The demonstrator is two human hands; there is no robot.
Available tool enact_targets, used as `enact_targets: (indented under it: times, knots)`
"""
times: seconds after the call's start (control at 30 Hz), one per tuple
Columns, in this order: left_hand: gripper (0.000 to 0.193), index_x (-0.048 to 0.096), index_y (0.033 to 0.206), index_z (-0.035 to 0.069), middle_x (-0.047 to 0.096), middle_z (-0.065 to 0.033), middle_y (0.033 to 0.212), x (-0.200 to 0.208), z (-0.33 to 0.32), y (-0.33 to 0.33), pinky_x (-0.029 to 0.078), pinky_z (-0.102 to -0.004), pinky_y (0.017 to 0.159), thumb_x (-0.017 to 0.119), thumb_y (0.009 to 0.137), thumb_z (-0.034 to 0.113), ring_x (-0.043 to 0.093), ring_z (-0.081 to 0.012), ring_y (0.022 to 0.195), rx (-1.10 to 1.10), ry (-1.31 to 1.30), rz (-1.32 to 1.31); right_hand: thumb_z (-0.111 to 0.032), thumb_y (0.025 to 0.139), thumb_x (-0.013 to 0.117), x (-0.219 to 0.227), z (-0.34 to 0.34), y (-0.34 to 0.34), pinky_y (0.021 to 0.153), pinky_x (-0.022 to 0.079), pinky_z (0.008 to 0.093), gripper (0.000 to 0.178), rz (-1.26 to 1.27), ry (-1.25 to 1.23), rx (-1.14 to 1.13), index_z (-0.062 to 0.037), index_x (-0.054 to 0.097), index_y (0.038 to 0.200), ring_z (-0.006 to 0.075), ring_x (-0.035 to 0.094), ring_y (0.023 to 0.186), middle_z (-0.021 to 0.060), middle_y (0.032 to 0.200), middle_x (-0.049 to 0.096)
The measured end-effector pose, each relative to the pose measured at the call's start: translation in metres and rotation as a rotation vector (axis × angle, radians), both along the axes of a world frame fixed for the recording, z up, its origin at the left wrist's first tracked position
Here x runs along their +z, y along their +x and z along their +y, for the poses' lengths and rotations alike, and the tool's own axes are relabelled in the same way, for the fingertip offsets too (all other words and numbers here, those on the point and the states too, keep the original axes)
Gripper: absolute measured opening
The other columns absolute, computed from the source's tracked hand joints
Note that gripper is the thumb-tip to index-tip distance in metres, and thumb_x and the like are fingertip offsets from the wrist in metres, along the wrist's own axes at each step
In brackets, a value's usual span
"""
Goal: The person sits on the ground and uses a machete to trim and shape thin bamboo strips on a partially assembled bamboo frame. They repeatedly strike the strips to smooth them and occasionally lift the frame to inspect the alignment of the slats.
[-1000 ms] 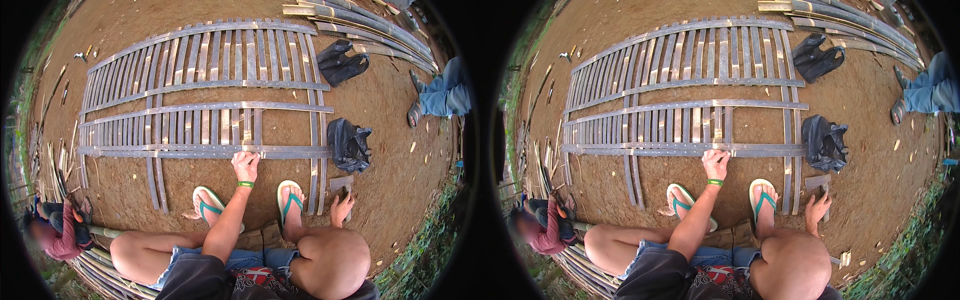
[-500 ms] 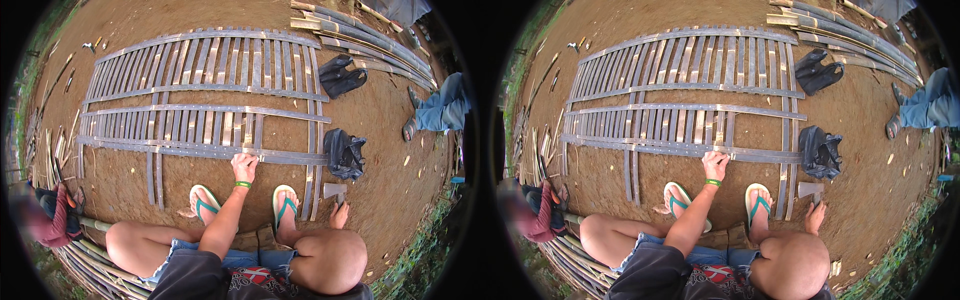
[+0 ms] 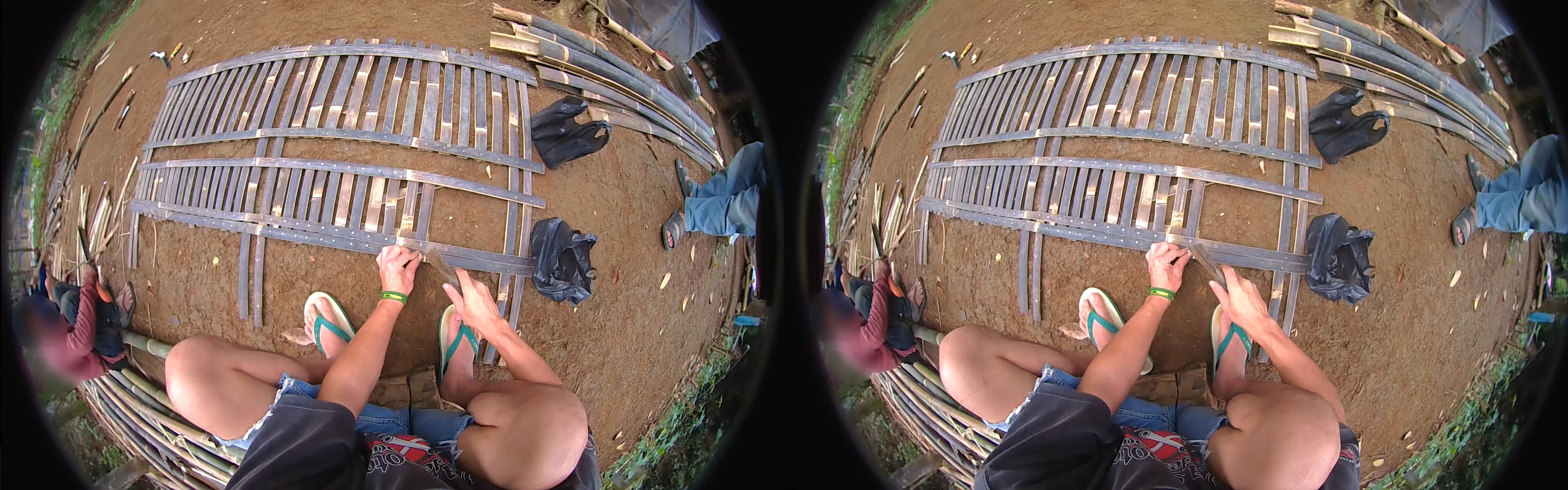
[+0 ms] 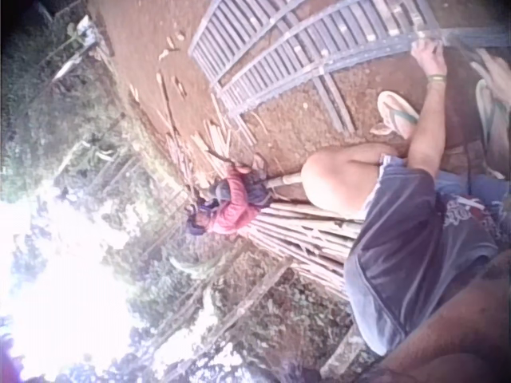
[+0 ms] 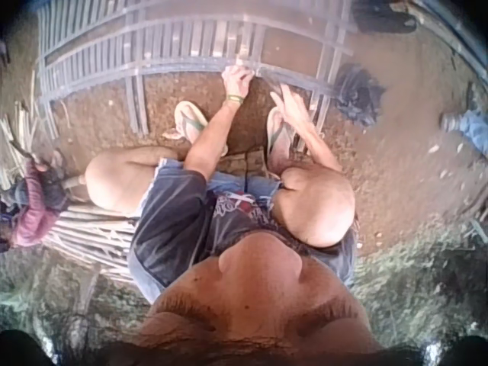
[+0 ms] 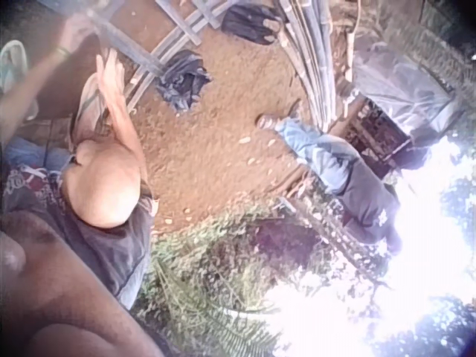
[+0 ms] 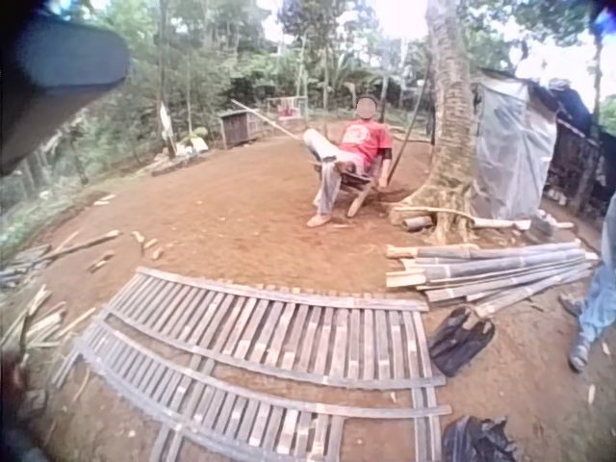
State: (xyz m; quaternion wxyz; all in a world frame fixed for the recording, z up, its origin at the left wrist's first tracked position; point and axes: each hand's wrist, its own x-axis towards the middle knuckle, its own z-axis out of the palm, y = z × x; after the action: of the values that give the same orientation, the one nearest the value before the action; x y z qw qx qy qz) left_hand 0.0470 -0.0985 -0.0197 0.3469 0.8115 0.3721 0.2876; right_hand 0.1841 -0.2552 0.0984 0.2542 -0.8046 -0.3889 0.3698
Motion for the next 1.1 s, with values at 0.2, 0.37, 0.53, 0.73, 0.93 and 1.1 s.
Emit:
enact_targets:
  times: [0.2, 0.37, 0.53, 0.73, 0.93, 1.1]
  knots:
    - [0.013, 0.077, 0.083, 0.011, 0.066, -0.002, 0.087, 0.003, -0.001, -0.002, 0.044, -0.0431, 0.088, 0.087, 0.075, 0.011, 0.061, -0.0272, 0.095, -0.016, -0.034, 0.025, -0.031, 0.103, 0.064, -0.014, 0.009, -0.016, 0.086, 0.056, 0.0572, 0.05, -0.068, 0.018, 0.004, -0.0026, 0.05, 0.142, 0.0542, 0.068, 0.1, 0.0332, 0.112, 0.07]
    - [0.013, 0.078, 0.084, 0.011, 0.066, -0.0022, 0.085, 0.004, 0.0, 0.0, 0.044, -0.043, 0.087, 0.087, 0.075, 0.012, 0.061, -0.0277, 0.092, -0.005, -0.015, -0.023, -0.03, 0.103, 0.064, -0.023, 0.016, -0.014, 0.084, 0.057, 0.0566, 0.049, -0.069, -0.052, -0.028, -0.0023, 0.05, 0.14, 0.0539, 0.068, 0.098, 0.033, 0.11, 0.07]
    - [0.013, 0.078, 0.085, 0.011, 0.067, -0.0025, 0.087, 0.001, 0.0, -0.002, 0.044, -0.0428, 0.088, 0.086, 0.075, 0.013, 0.062, -0.0274, 0.094, -0.001, -0.04, -0.003, -0.029, 0.102, 0.065, -0.017, 0.014, -0.018, 0.081, 0.057, 0.0565, 0.049, -0.006, 0.106, -0.088, 0.0, 0.051, 0.139, 0.0535, 0.069, 0.095, 0.0341, 0.105, 0.071]
    - [0.011, 0.078, 0.084, 0.011, 0.067, -0.0029, 0.088, 0.005, -0.003, -0.003, 0.045, -0.0432, 0.089, 0.085, 0.075, 0.011, 0.063, -0.0276, 0.096, -0.002, -0.01, -0.013, -0.03, 0.102, 0.065, -0.018, 0.021, -0.015, 0.078, 0.057, 0.0573, 0.048, -0.019, -0.034, -0.033, -0.0008, 0.051, 0.137, 0.0538, 0.069, 0.091, 0.033, 0.1, 0.071]
    - [0.012, 0.078, 0.084, 0.01, 0.067, -0.0032, 0.087, 0.007, -0.002, 0.001, 0.045, -0.0433, 0.089, 0.086, 0.075, 0.012, 0.062, -0.028, 0.095, 0.001, -0.035, -0.03, -0.032, 0.103, 0.063, -0.029, 0.016, -0.013, 0.077, 0.056, 0.0576, 0.048, -0.063, -0.041, -0.025, -0.0013, 0.052, 0.138, 0.0537, 0.069, 0.09, 0.0334, 0.096, 0.071]
    - [0.013, 0.079, 0.087, 0.01, 0.066, -0.0038, 0.085, 0.007, 0.005, -0.007, 0.045, -0.0438, 0.089, 0.086, 0.076, 0.012, 0.062, -0.0283, 0.093, -0.026, -0.008, -0.004, -0.034, 0.103, 0.062, -0.005, 0.02, -0.004, 0.074, 0.055, 0.0548, 0.048, 0.034, -0.041, -0.106, -0.0022, 0.055, 0.139, 0.0513, 0.069, 0.084, 0.0319, 0.087, 0.07]
